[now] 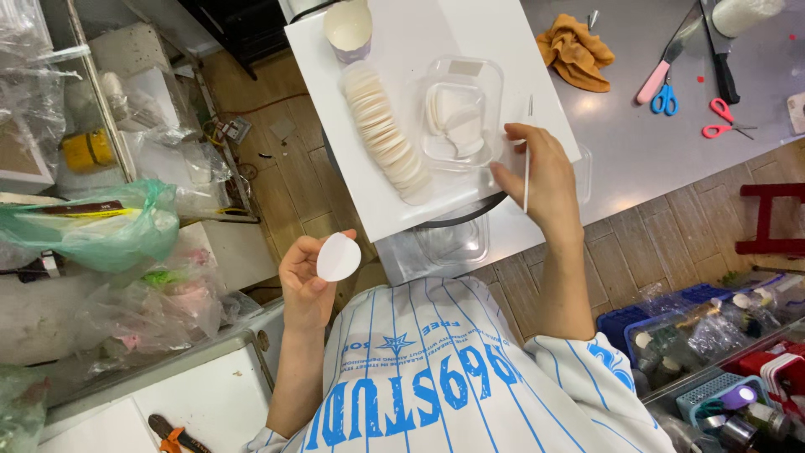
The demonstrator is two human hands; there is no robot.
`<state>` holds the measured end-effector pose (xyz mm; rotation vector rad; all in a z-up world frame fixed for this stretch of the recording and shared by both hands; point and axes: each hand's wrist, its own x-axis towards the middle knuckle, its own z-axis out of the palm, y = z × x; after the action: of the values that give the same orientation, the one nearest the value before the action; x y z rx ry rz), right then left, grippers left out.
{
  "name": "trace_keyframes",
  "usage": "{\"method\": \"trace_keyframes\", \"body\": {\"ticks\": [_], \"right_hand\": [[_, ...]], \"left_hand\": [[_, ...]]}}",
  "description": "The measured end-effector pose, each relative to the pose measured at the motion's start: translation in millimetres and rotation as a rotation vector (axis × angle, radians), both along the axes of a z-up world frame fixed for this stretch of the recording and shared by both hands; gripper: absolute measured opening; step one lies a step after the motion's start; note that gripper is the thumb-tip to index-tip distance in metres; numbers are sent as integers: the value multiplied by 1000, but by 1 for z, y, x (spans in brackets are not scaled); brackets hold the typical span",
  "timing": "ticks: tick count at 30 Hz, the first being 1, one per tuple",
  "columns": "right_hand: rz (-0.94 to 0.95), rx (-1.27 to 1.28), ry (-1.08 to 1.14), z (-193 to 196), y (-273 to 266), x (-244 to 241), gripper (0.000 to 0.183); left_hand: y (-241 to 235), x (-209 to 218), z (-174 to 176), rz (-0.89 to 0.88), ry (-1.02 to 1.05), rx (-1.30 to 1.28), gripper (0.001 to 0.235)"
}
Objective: The person repeatedly picks up small white circular discs from a tray, uses a thin white stick to press and shape the edges, and places the discs into a clear plastic container. The process is repeated for multiple discs throughout the clip.
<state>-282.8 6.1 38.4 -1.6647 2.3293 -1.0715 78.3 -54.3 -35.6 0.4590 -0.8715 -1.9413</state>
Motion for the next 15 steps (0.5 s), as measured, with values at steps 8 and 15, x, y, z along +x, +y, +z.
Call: {"method": "trace_keyframes", "body": {"ticks": [8,15], "right_hand": [[-119,-29,-2,-17,-14,19,40],[-245,-47,-274,-14,4,15,25]], "left_hand": [[6,-5,6,-20,-41,-3,54],[19,-9,12,-69,-45,55,53]]}}
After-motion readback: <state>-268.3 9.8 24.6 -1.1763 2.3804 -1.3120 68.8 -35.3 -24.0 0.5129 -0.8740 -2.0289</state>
